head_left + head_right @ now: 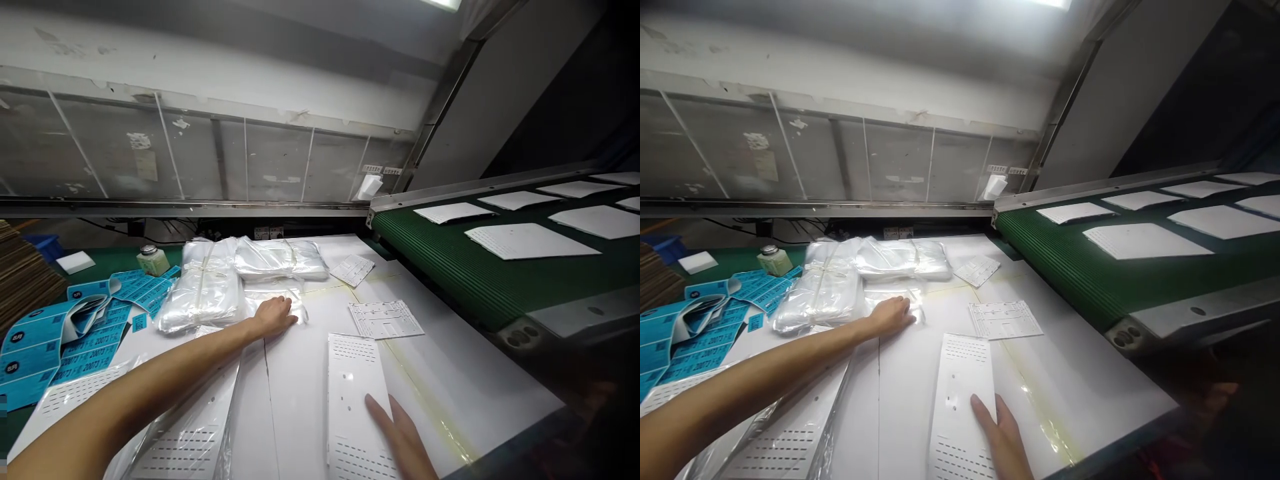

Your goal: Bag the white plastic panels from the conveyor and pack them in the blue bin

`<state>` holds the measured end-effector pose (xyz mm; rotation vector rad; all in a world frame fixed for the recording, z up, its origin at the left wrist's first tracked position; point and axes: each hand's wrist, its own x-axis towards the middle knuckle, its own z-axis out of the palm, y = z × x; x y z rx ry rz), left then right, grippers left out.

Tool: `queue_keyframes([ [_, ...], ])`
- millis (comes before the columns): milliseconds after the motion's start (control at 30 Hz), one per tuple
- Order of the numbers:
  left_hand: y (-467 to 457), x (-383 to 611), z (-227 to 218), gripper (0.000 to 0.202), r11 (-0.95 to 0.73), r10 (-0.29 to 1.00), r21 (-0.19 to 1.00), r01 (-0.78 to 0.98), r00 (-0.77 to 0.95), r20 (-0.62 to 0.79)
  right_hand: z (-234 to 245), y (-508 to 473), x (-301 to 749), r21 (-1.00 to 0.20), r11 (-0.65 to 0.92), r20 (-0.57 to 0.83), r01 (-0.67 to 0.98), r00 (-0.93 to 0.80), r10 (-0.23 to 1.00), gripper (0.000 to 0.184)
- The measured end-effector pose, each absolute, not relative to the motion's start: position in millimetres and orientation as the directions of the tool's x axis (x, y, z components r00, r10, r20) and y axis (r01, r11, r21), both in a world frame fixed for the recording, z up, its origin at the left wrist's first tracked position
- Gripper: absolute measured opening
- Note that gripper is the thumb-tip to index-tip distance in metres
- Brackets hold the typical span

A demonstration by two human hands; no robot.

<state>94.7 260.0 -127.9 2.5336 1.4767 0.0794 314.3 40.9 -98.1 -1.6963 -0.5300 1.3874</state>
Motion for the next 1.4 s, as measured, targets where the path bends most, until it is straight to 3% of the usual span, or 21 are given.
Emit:
queue_keyframes([
  [233, 271, 95, -130, 0.029, -0.437, 0.873, 0.253, 0.863, 0.475, -0.11, -102, 37, 312, -0.834, -0.525, -0.549, -0.169, 0.337, 0.764, 0.07],
  [467, 269, 81, -132, 0.028, -0.448, 0.865, 0.33, 0.831, 0.496, -0.076, -105, 38, 310, -0.867, -0.479, -0.494, -0.136, 0.355, 0.794, 0.066],
  [933, 278, 66, -117, 0.015, -0.306, 0.89, 0.649, 0.696, 0.452, -0.064, -114, 37, 315, -0.875, -0.459, -0.482, -0.152, 0.356, 0.801, 0.061],
  [1167, 280, 53, -106, 0.022, -0.17, 0.919, 0.828, 0.534, 0.39, -0.063, -93, 42, 302, -0.854, -0.421, -0.497, -0.306, 0.242, 0.833, 0.061],
  [1400, 285, 55, -93, 0.023, -0.015, 0.93, 0.929, 0.369, 0.346, -0.123, -80, 98, 259, -0.943, -0.33, -0.329, -0.026, 0.183, 0.926, 0.042],
])
